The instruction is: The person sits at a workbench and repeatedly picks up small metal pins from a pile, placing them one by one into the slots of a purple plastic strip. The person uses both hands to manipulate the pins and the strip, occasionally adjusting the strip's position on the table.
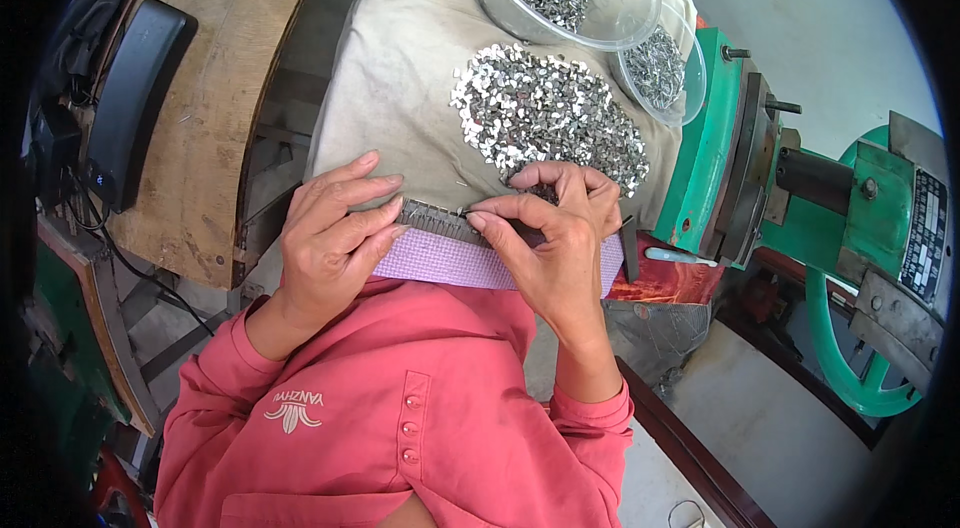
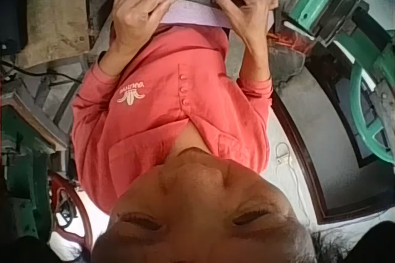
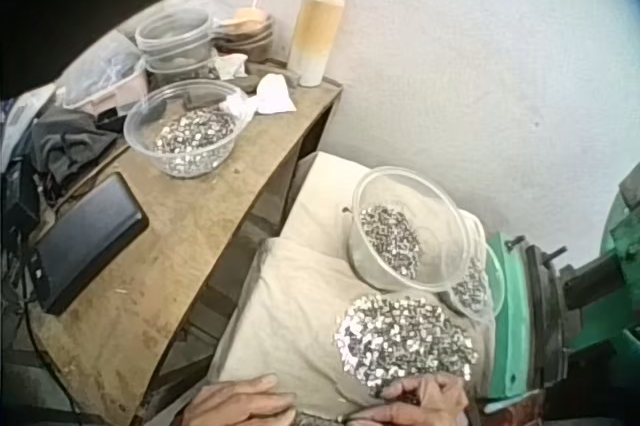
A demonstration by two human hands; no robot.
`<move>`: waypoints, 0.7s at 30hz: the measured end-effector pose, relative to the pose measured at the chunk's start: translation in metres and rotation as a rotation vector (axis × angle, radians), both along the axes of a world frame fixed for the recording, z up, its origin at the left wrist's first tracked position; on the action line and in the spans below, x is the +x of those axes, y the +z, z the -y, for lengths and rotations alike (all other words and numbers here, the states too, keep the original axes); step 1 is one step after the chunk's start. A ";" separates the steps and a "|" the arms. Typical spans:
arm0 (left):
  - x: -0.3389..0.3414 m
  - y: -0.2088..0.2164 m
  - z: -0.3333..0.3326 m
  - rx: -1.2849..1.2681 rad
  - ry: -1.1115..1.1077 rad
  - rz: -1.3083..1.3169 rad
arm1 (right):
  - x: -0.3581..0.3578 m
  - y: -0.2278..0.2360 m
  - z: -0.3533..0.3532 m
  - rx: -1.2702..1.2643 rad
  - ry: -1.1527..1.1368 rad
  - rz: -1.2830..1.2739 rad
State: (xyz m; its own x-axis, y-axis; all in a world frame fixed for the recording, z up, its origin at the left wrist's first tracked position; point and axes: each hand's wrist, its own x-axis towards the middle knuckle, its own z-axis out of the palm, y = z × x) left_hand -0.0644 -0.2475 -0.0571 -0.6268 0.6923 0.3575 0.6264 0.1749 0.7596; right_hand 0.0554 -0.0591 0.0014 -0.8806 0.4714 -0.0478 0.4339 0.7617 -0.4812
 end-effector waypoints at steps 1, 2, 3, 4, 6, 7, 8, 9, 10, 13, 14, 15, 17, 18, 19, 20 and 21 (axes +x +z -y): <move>0.000 0.000 0.000 0.000 -0.002 0.003 | -0.001 0.000 0.000 -0.039 -0.006 -0.002; 0.000 0.000 0.000 -0.001 -0.001 0.003 | -0.003 0.000 0.000 -0.078 -0.011 -0.004; 0.000 0.000 0.000 -0.002 -0.001 0.004 | -0.004 0.000 0.001 -0.071 -0.003 -0.004; 0.000 0.000 0.000 -0.003 -0.002 0.006 | -0.006 0.000 0.002 -0.063 0.004 -0.003; 0.000 0.000 0.000 -0.001 -0.003 0.006 | -0.010 0.002 0.004 -0.031 0.028 -0.002; 0.000 0.000 0.000 -0.002 -0.002 0.006 | -0.012 0.003 0.006 -0.009 0.046 -0.002; 0.000 -0.001 0.000 0.000 0.001 0.004 | -0.014 0.003 0.008 0.013 0.064 -0.002; 0.000 -0.001 0.000 0.002 0.004 0.002 | -0.016 0.002 0.009 0.020 0.065 0.001; 0.000 -0.001 0.000 0.004 0.006 0.003 | -0.017 0.002 0.011 0.028 0.065 0.006; 0.000 0.000 0.000 0.011 0.000 0.010 | -0.018 0.001 0.011 0.014 0.052 0.012; -0.001 0.000 0.000 0.011 -0.001 0.011 | -0.017 0.000 0.011 0.003 0.045 0.012; -0.001 0.000 0.000 0.012 -0.002 0.013 | -0.017 0.000 0.010 -0.004 0.048 0.010; 0.000 0.000 0.000 0.011 -0.002 0.012 | -0.016 -0.001 0.007 -0.017 0.056 0.003; 0.000 0.000 0.000 0.011 -0.002 0.011 | -0.015 -0.001 0.006 -0.041 0.035 -0.004; 0.000 0.000 0.000 0.012 -0.002 0.010 | -0.014 0.001 0.003 -0.064 0.013 -0.009; -0.001 0.000 0.000 0.011 -0.004 0.010 | -0.012 0.002 0.000 -0.086 -0.010 -0.015; -0.001 0.000 0.000 0.011 -0.006 0.011 | -0.009 0.003 -0.003 -0.052 -0.003 -0.021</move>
